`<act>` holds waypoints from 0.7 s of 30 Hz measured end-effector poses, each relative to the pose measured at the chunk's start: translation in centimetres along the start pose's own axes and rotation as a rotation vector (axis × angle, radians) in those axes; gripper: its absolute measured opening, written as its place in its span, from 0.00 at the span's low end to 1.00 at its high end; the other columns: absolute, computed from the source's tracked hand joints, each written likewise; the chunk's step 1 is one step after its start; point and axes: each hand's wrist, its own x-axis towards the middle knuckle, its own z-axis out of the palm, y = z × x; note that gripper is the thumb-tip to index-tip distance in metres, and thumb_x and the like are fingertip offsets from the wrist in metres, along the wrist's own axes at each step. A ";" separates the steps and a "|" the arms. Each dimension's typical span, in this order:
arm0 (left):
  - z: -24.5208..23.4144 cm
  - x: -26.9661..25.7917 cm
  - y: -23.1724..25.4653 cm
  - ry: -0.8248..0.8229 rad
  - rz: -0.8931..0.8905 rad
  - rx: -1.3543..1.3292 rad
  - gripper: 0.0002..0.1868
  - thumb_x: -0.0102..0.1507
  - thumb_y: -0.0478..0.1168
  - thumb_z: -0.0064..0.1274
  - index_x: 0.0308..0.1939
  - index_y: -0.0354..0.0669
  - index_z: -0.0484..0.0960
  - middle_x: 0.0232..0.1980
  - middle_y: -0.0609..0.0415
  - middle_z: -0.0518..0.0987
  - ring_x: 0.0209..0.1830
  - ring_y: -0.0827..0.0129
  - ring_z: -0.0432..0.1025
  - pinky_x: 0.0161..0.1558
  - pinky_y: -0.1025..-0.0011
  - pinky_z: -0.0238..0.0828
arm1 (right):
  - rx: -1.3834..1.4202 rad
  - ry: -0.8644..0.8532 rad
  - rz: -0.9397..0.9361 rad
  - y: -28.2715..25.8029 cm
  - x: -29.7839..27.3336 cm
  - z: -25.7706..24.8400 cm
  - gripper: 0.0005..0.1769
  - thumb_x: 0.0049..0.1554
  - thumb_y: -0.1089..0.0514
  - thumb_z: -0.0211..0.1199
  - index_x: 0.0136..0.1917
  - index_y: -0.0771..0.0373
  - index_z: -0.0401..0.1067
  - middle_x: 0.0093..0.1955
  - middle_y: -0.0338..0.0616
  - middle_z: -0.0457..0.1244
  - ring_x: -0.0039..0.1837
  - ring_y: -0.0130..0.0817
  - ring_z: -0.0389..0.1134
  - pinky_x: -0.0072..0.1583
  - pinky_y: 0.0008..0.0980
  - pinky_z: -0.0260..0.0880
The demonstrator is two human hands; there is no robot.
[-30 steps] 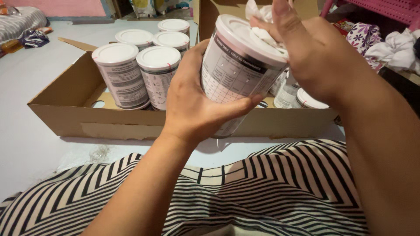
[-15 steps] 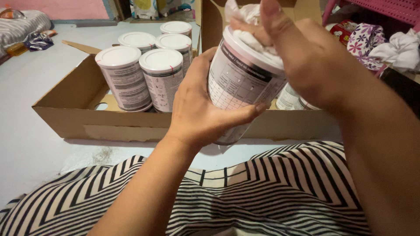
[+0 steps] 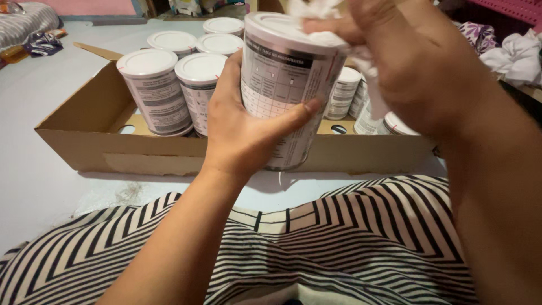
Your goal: The person wipes the exterior of cylindrical cans with a white cloth, handling them one at a time. The person rotates each can to clean all sides and then places it into a cardboard box.
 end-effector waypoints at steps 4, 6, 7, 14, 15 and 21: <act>0.4 -0.4 -0.2 -0.010 0.076 0.114 0.51 0.50 0.58 0.74 0.69 0.35 0.69 0.61 0.48 0.81 0.61 0.64 0.79 0.63 0.66 0.77 | -0.048 -0.062 -0.208 -0.7 0.2 0.9 0.31 0.75 0.44 0.33 0.69 0.73 0.62 0.65 0.54 0.65 0.69 0.44 0.70 0.69 0.39 0.72; 0.6 -0.6 -0.1 -0.015 0.117 0.196 0.50 0.50 0.58 0.75 0.68 0.35 0.71 0.61 0.48 0.81 0.61 0.64 0.80 0.63 0.66 0.77 | -0.110 -0.046 0.084 -0.8 0.7 0.6 0.29 0.71 0.46 0.33 0.61 0.65 0.71 0.56 0.49 0.68 0.58 0.37 0.72 0.58 0.34 0.73; 0.6 -0.7 -0.2 -0.024 0.162 0.201 0.51 0.51 0.58 0.75 0.68 0.35 0.70 0.62 0.47 0.81 0.62 0.63 0.79 0.64 0.65 0.76 | -0.298 -0.050 -0.096 -0.6 1.0 0.3 0.24 0.71 0.51 0.38 0.63 0.68 0.70 0.57 0.52 0.67 0.57 0.41 0.71 0.57 0.37 0.73; 0.4 -0.4 -0.2 -0.002 0.285 0.189 0.50 0.54 0.58 0.77 0.67 0.33 0.69 0.61 0.45 0.79 0.62 0.62 0.78 0.68 0.65 0.76 | -0.263 -0.009 -0.047 3.9 0.3 -2.1 0.18 0.74 0.52 0.45 0.62 0.67 0.68 0.57 0.47 0.65 0.58 0.36 0.68 0.59 0.35 0.69; 0.4 -0.3 -0.2 -0.001 0.276 0.168 0.49 0.54 0.57 0.77 0.67 0.33 0.68 0.61 0.45 0.79 0.62 0.63 0.78 0.68 0.65 0.76 | -0.190 -0.001 -0.002 4.8 -0.1 -2.5 0.17 0.75 0.53 0.45 0.62 0.67 0.68 0.57 0.46 0.65 0.58 0.36 0.67 0.60 0.35 0.69; 0.9 -0.4 0.2 -0.019 0.174 -0.175 0.45 0.57 0.51 0.75 0.67 0.35 0.66 0.58 0.50 0.81 0.59 0.67 0.80 0.64 0.70 0.80 | 0.651 0.095 0.125 7.9 -1.0 -2.9 0.12 0.77 0.54 0.51 0.62 0.66 0.66 0.56 0.42 0.63 0.58 0.32 0.64 0.62 0.33 0.66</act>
